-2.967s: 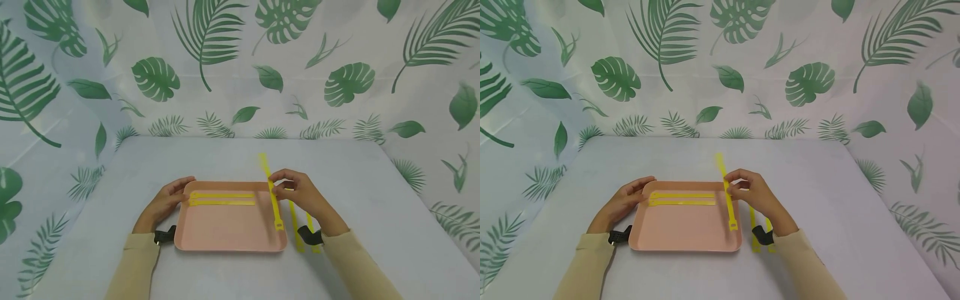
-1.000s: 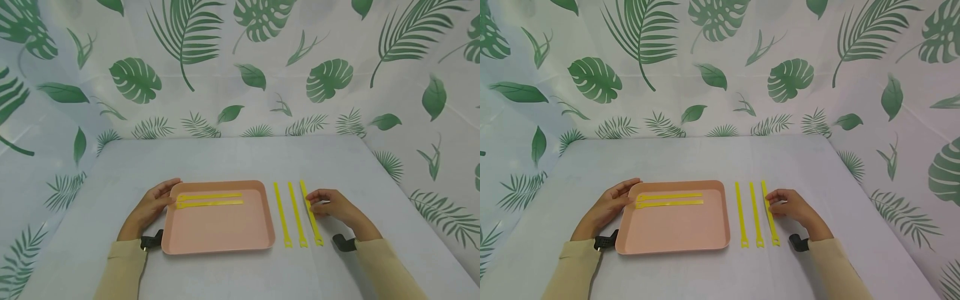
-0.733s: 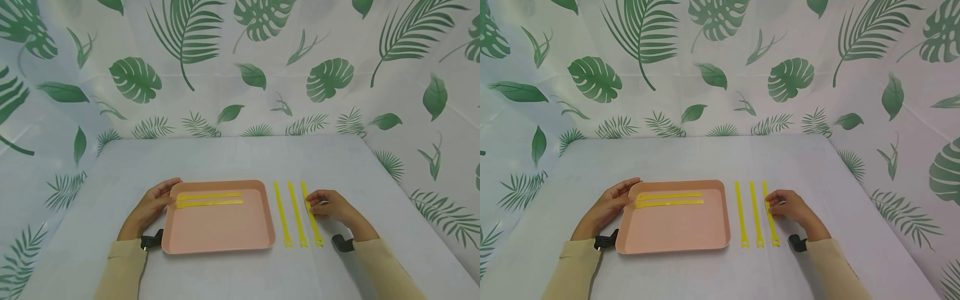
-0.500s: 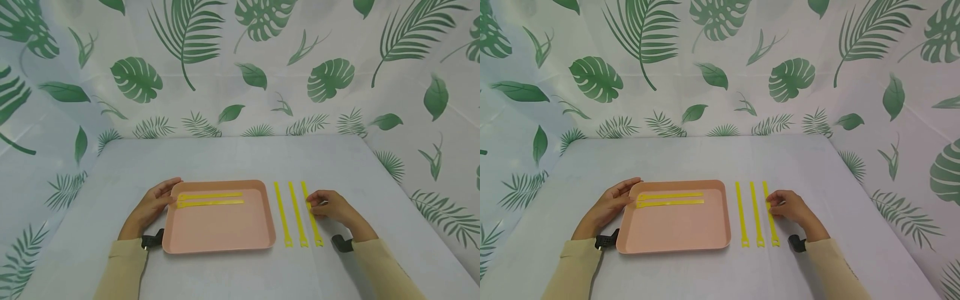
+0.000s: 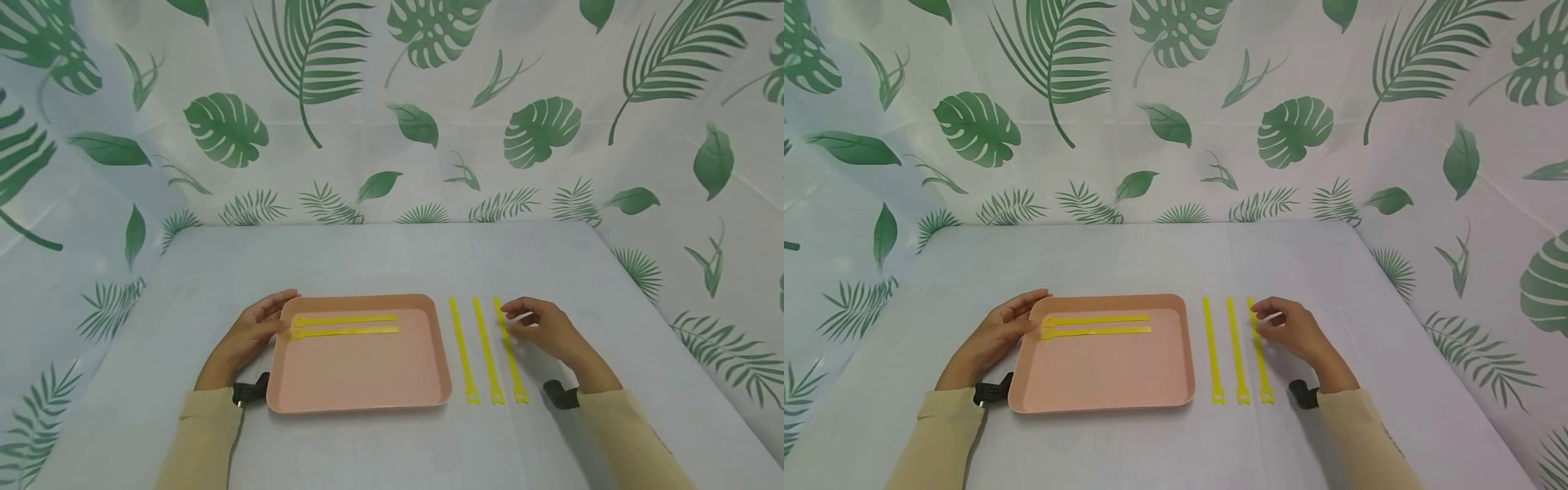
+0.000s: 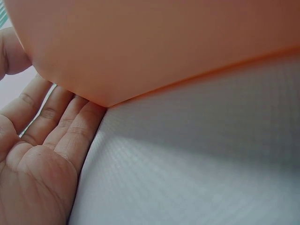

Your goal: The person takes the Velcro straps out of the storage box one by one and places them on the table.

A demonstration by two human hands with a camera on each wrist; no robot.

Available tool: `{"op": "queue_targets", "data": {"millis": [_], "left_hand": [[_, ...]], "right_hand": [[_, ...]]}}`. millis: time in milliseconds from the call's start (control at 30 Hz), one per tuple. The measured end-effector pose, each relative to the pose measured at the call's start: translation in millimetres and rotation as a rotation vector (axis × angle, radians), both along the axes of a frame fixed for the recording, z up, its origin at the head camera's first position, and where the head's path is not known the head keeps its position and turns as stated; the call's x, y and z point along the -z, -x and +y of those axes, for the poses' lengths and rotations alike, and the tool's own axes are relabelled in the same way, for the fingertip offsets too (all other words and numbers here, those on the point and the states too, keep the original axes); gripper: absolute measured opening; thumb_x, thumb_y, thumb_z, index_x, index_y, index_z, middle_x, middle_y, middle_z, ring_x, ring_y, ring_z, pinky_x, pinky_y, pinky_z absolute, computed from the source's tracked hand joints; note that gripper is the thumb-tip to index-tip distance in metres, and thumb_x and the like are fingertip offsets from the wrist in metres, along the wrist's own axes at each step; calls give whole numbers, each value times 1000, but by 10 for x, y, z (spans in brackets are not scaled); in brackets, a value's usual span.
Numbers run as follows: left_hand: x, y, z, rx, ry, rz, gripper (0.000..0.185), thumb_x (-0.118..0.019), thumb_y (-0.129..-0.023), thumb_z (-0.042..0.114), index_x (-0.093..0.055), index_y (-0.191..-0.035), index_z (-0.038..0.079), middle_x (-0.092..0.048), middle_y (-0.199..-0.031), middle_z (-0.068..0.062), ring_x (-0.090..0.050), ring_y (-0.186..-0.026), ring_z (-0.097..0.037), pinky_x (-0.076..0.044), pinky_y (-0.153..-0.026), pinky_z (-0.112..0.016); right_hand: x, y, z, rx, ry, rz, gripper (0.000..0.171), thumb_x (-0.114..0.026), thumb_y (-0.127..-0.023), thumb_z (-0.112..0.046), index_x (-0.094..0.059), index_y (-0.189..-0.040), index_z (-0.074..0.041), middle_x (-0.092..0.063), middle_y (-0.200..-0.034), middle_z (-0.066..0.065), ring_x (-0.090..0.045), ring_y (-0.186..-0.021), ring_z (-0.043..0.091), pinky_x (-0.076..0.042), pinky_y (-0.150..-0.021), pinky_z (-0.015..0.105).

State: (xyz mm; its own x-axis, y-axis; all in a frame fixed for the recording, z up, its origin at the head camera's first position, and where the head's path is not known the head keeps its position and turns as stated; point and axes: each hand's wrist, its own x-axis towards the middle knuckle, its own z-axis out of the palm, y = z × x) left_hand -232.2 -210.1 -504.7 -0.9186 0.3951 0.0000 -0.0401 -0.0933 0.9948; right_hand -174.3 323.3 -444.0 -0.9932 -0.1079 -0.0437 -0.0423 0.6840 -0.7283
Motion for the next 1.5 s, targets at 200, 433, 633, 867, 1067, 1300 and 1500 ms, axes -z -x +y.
{"op": "queue_targets", "data": {"millis": [200, 433, 633, 867, 1067, 1300, 1500], "left_hand": [[27, 21, -11, 2, 23, 13, 71, -62, -98, -7, -32, -161, -15, -45, -162, -24, -59, -128, 0, -51, -107, -18], [28, 26, -20, -4, 29, 8, 71, -62, -97, -8, -33, -161, -15, -42, -163, -26, -59, -128, 0, -50, -108, -18], [28, 32, -16, -6, 26, 7, 71, -62, -97, -7, -33, -161, -14, -38, -165, -31, -59, -127, 0, -51, -107, -19], [47, 40, -24, -3, 10, 1, 70, -60, -97, -10, -32, -161, -15, -43, -161, -27, -61, -126, -1, -51, -107, -20], [39, 47, -18, -8, 20, 2, 70, -61, -98, -9, -33, -161, -15, -44, -161, -27, -61, -126, -2, -51, -107, -19], [58, 68, -18, -10, 6, 3, 70, -60, -97, -10, -33, -161, -15, -49, -157, -22, -61, -125, -2, -51, -107, -19], [56, 71, -18, 10, -16, 15, 71, -60, -97, -9, -31, -161, -16, -42, -161, -31, -61, -126, -3, -51, -107, -20]], "right_hand": [[-29, 43, -93, -25, 27, 63, 31, -76, -95, 4, -69, -125, 9, -71, -120, 26, -71, -99, 31, -59, -75, 25], [-96, 107, -281, -54, 72, 74, 31, -74, -98, 2, -69, -128, 8, -70, -124, 27, -71, -101, 29, -59, -79, 23], [-135, 175, -439, -107, 140, 77, 31, -73, -99, 1, -67, -128, 10, -68, -125, 28, -70, -100, 30, -61, -78, 25], [-190, 232, -629, -148, 174, 72, 32, -73, -100, -1, -67, -129, 9, -68, -127, 28, -69, -103, 29, -60, -81, 25], [-251, 281, -798, -181, 204, 68, 31, -73, -100, 0, -68, -129, 9, -68, -127, 28, -70, -104, 31, -60, -83, 25], [-299, 325, -963, -221, 214, 67, 29, -73, -100, -1, -69, -127, 6, -68, -127, 28, -71, -105, 31, -59, -86, 25], [-298, 395, -1089, -254, 235, 47, 28, -70, -99, 3, -68, -126, 10, -68, -125, 30, -71, -104, 34, -62, -85, 27]]}}
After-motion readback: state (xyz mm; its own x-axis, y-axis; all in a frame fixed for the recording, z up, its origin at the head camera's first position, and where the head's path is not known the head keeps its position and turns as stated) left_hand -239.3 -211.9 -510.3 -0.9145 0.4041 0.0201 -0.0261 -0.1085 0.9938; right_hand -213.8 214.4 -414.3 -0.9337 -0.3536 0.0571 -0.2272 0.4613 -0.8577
